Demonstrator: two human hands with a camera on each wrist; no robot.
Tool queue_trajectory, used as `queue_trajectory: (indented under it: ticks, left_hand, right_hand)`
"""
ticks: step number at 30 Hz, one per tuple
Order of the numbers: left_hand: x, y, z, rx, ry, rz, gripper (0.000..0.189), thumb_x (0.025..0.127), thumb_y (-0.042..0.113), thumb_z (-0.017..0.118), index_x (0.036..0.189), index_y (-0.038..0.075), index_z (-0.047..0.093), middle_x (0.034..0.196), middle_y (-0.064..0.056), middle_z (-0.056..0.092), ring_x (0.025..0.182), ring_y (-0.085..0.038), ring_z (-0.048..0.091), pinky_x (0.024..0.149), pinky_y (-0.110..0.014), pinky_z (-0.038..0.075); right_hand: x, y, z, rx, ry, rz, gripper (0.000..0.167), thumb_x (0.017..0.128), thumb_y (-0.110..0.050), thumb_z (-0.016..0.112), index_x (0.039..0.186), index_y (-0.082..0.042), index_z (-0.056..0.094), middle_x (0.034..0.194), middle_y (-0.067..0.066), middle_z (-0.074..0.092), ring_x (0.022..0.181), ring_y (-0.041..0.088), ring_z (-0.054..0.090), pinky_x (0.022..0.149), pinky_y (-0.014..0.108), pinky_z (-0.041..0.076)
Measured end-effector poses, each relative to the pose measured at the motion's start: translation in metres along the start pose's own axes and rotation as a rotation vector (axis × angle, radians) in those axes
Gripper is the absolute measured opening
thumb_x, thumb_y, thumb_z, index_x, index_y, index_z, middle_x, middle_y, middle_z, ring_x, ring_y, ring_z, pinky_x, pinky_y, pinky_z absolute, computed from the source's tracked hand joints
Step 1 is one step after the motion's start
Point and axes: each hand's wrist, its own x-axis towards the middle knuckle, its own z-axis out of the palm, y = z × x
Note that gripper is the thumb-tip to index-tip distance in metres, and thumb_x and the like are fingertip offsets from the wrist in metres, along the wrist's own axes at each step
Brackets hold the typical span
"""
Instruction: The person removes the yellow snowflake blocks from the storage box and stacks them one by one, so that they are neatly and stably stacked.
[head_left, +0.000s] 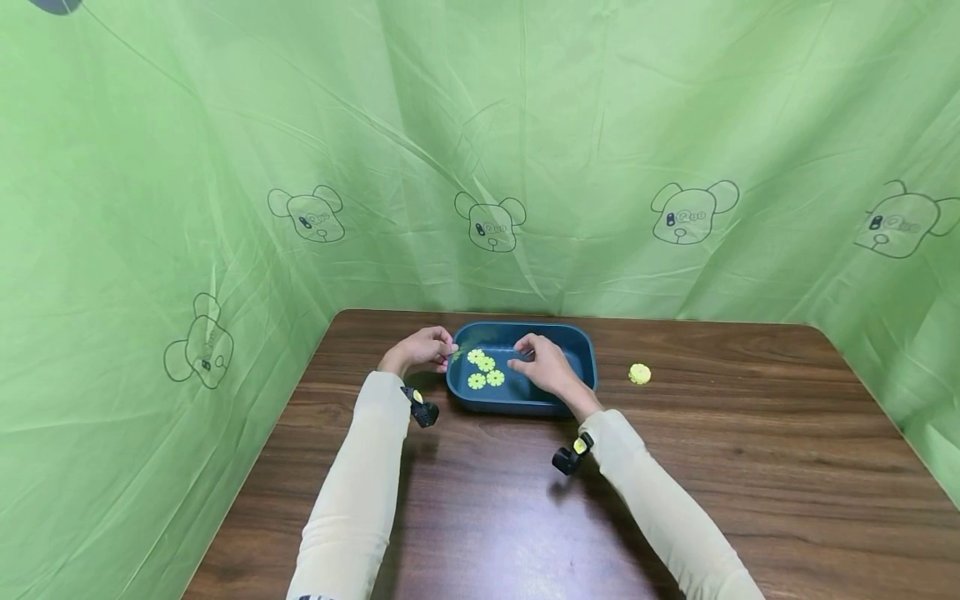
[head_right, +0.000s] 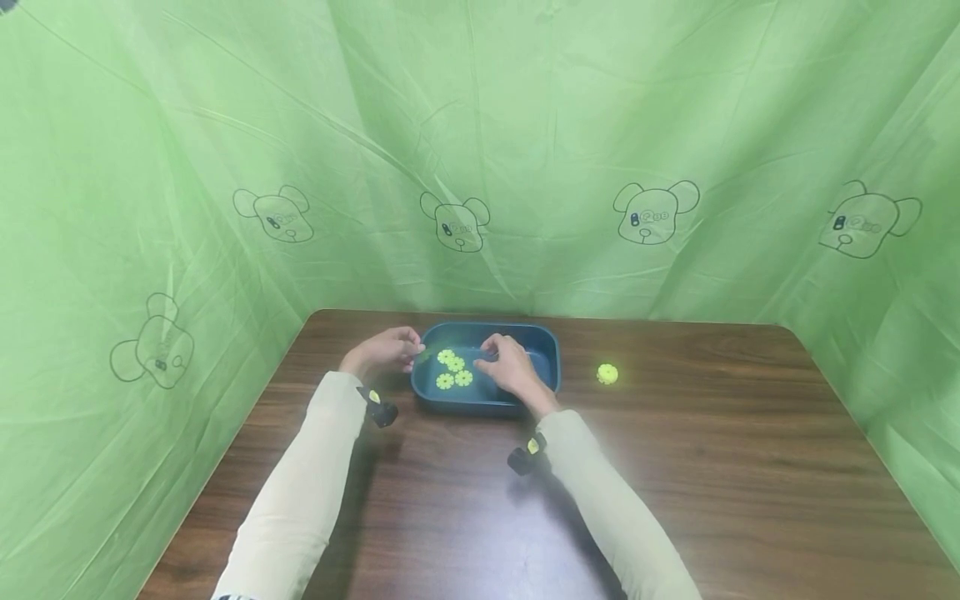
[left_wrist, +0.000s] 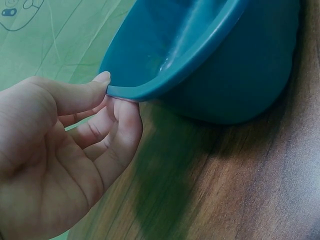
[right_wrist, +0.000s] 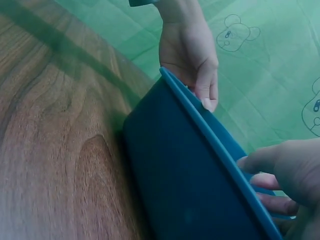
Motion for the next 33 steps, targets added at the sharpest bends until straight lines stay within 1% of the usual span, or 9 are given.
queue_trajectory:
  ticks: [4, 9, 16, 20, 25, 27, 29, 33]
  left_hand:
    - [-0.001, 0.0, 0.001, -0.004, 0.0, 0.005, 0.007, 0.098, 0.006, 0.051, 0.096, 0.003, 0.045, 0.08, -0.007, 0.048, 0.066, -0.015, 0.053, 0.066, -0.028, 0.052]
    - [-0.001, 0.001, 0.001, -0.005, 0.001, 0.005, 0.007, 0.098, 0.006, 0.051, 0.097, 0.002, 0.045, 0.08, -0.007, 0.048, 0.066, -0.015, 0.053, 0.069, -0.029, 0.052]
    - [0.0, 0.0, 0.001, -0.014, 0.005, -0.003, 0.007, 0.097, 0.006, 0.051, 0.097, 0.003, 0.045, 0.079, -0.007, 0.048, 0.064, -0.014, 0.052, 0.063, -0.025, 0.051]
    - [0.001, -0.001, 0.0, -0.011, 0.004, 0.001, 0.008, 0.097, 0.007, 0.052, 0.097, 0.004, 0.045, 0.078, -0.006, 0.049, 0.063, -0.014, 0.052, 0.062, -0.024, 0.051]
    - [0.002, -0.002, -0.001, -0.013, 0.001, 0.0, 0.007, 0.097, 0.007, 0.052, 0.097, 0.004, 0.045, 0.078, -0.006, 0.049, 0.063, -0.013, 0.053, 0.062, -0.024, 0.051]
    - [0.002, -0.001, -0.001, -0.014, 0.001, -0.001, 0.007, 0.097, 0.007, 0.052, 0.097, 0.004, 0.045, 0.078, -0.006, 0.049, 0.063, -0.013, 0.053, 0.061, -0.023, 0.051]
    - [0.002, -0.001, -0.001, -0.011, 0.002, 0.0, 0.008, 0.097, 0.007, 0.052, 0.097, 0.004, 0.045, 0.078, -0.006, 0.049, 0.063, -0.013, 0.053, 0.061, -0.023, 0.051]
    - [0.001, -0.001, 0.0, -0.006, 0.005, 0.0, 0.008, 0.097, 0.007, 0.052, 0.097, 0.004, 0.045, 0.079, -0.006, 0.049, 0.064, -0.013, 0.053, 0.062, -0.023, 0.052]
  right_hand:
    - [0.006, -0.001, 0.005, -0.013, -0.071, -0.008, 0.034, 0.088, -0.024, 0.07, 0.113, -0.003, 0.06, 0.114, 0.015, 0.062, 0.1, 0.026, 0.059, 0.089, 0.042, 0.048]
    - [0.013, -0.002, 0.012, -0.049, -0.114, 0.007, 0.03, 0.087, -0.021, 0.07, 0.11, -0.004, 0.061, 0.11, 0.011, 0.063, 0.102, 0.025, 0.058, 0.091, 0.041, 0.047]
    - [0.018, -0.004, 0.022, -0.143, -0.172, 0.026, 0.029, 0.085, -0.024, 0.073, 0.105, -0.006, 0.063, 0.107, 0.01, 0.063, 0.103, 0.025, 0.057, 0.092, 0.04, 0.046]
    - [0.019, -0.004, 0.026, -0.193, -0.191, 0.008, 0.029, 0.084, -0.024, 0.074, 0.105, -0.007, 0.065, 0.107, 0.011, 0.062, 0.103, 0.025, 0.054, 0.093, 0.04, 0.045]
    - [0.021, -0.005, 0.03, -0.26, -0.213, -0.01, 0.032, 0.084, -0.025, 0.074, 0.109, -0.007, 0.065, 0.109, 0.01, 0.06, 0.107, 0.026, 0.05, 0.099, 0.04, 0.04]
    - [0.021, -0.006, 0.031, -0.286, -0.211, -0.012, 0.032, 0.084, -0.026, 0.075, 0.108, -0.008, 0.065, 0.109, 0.01, 0.059, 0.107, 0.026, 0.049, 0.1, 0.04, 0.039]
    - [0.021, -0.007, 0.032, -0.302, -0.211, -0.002, 0.033, 0.083, -0.026, 0.076, 0.108, -0.008, 0.065, 0.109, 0.009, 0.056, 0.107, 0.027, 0.047, 0.098, 0.041, 0.04]
    - [0.019, -0.009, 0.033, -0.322, -0.213, 0.045, 0.029, 0.081, -0.026, 0.077, 0.101, -0.01, 0.063, 0.109, 0.008, 0.051, 0.103, 0.028, 0.045, 0.091, 0.041, 0.043]
